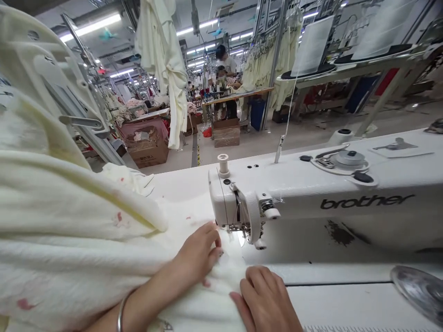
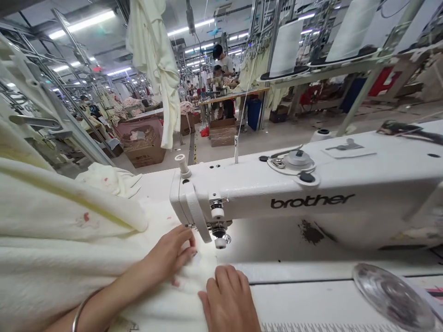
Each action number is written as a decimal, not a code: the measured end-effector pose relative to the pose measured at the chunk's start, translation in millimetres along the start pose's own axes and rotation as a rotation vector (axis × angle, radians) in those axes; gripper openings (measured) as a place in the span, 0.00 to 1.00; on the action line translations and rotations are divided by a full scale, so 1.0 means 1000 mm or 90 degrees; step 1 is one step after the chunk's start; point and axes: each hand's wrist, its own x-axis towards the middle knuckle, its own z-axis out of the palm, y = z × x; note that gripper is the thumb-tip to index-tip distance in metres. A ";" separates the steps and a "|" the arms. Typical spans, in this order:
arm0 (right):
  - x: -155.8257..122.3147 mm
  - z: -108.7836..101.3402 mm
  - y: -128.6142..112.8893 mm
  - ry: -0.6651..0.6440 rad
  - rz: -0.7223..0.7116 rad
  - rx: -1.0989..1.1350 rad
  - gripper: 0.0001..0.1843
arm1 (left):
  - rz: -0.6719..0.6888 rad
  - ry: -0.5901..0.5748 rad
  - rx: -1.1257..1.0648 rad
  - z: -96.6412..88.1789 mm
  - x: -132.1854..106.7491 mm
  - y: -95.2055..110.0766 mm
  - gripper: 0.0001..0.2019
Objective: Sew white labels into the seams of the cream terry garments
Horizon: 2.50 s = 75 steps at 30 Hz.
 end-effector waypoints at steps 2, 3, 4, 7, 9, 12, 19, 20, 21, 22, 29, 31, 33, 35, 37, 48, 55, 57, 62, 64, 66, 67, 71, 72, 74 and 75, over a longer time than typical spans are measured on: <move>-0.001 0.001 0.001 0.007 0.006 -0.012 0.10 | -0.068 0.043 -0.101 -0.001 -0.001 0.008 0.02; -0.003 0.000 0.002 0.020 0.004 -0.027 0.08 | -0.124 0.043 -0.175 0.000 -0.001 0.011 0.03; -0.005 0.000 0.004 0.037 0.001 -0.049 0.08 | -0.184 0.028 -0.253 0.003 0.000 0.013 0.04; -0.010 -0.001 0.009 0.063 -0.008 -0.104 0.19 | -0.303 -0.032 -0.399 0.016 0.004 0.013 0.05; -0.011 0.000 0.010 0.045 -0.012 -0.117 0.22 | -0.319 -0.027 -0.402 0.025 0.006 0.009 0.04; -0.012 0.001 0.011 0.030 -0.015 -0.117 0.23 | -0.324 -0.017 -0.376 0.033 0.006 0.006 0.04; -0.013 0.002 0.008 0.041 0.005 -0.103 0.22 | -0.326 -0.021 -0.347 0.032 0.007 0.009 0.04; -0.013 0.001 0.007 0.045 0.009 -0.100 0.22 | -0.328 -0.028 -0.344 0.031 0.007 0.009 0.04; -0.012 0.001 0.007 0.046 0.009 -0.096 0.22 | -0.330 -0.035 -0.342 0.030 0.007 0.010 0.04; -0.012 0.001 0.006 0.046 0.010 -0.091 0.22 | -0.334 -0.041 -0.342 0.029 0.007 0.010 0.04; -0.012 0.000 0.002 0.033 0.040 -0.063 0.20 | -0.337 -0.055 -0.359 0.027 0.007 0.008 0.03; -0.011 -0.001 0.001 0.032 0.042 -0.060 0.20 | -0.332 -0.060 -0.357 0.028 0.006 0.007 0.03; -0.010 -0.002 0.000 0.032 0.047 -0.060 0.19 | -0.330 -0.059 -0.353 0.028 0.006 0.007 0.03; -0.010 -0.003 0.000 0.037 0.044 -0.064 0.19 | -0.326 -0.054 -0.353 0.028 0.006 0.007 0.04; -0.010 -0.002 0.000 0.038 0.044 -0.068 0.19 | -0.322 -0.049 -0.356 0.029 0.007 0.007 0.04; -0.013 0.002 0.005 0.040 0.029 -0.084 0.21 | -0.297 -0.036 -0.361 0.035 0.005 0.001 0.04; -0.012 0.001 0.004 0.037 0.022 -0.096 0.20 | -0.313 -0.049 -0.341 0.033 0.008 0.005 0.04; -0.012 0.001 0.003 0.031 0.029 -0.103 0.20 | -0.302 -0.050 -0.293 0.032 0.006 0.007 0.03; -0.013 0.002 0.005 0.036 0.001 -0.132 0.21 | -0.062 0.020 0.038 0.020 -0.020 0.011 0.13; -0.013 0.003 0.006 0.048 -0.002 -0.138 0.21 | 0.088 -0.009 0.135 0.015 -0.033 0.010 0.17; -0.013 0.004 0.007 0.052 -0.008 -0.141 0.22 | 0.225 -0.047 0.216 0.013 -0.041 0.005 0.22; -0.013 0.005 0.007 0.053 -0.009 -0.143 0.22 | 0.276 -0.058 0.251 0.014 -0.044 0.002 0.24; -0.014 0.006 0.008 0.051 -0.005 -0.143 0.21 | 0.339 -0.072 0.331 0.020 -0.044 -0.008 0.26; -0.014 0.006 0.008 0.050 -0.004 -0.140 0.21 | 0.341 -0.075 0.336 0.021 -0.044 -0.009 0.26; -0.014 0.006 0.007 0.040 0.000 -0.138 0.21 | 0.341 -0.070 0.335 0.023 -0.044 -0.010 0.27; -0.014 0.005 0.007 0.036 0.002 -0.137 0.21 | 0.343 -0.062 0.329 0.024 -0.044 -0.010 0.27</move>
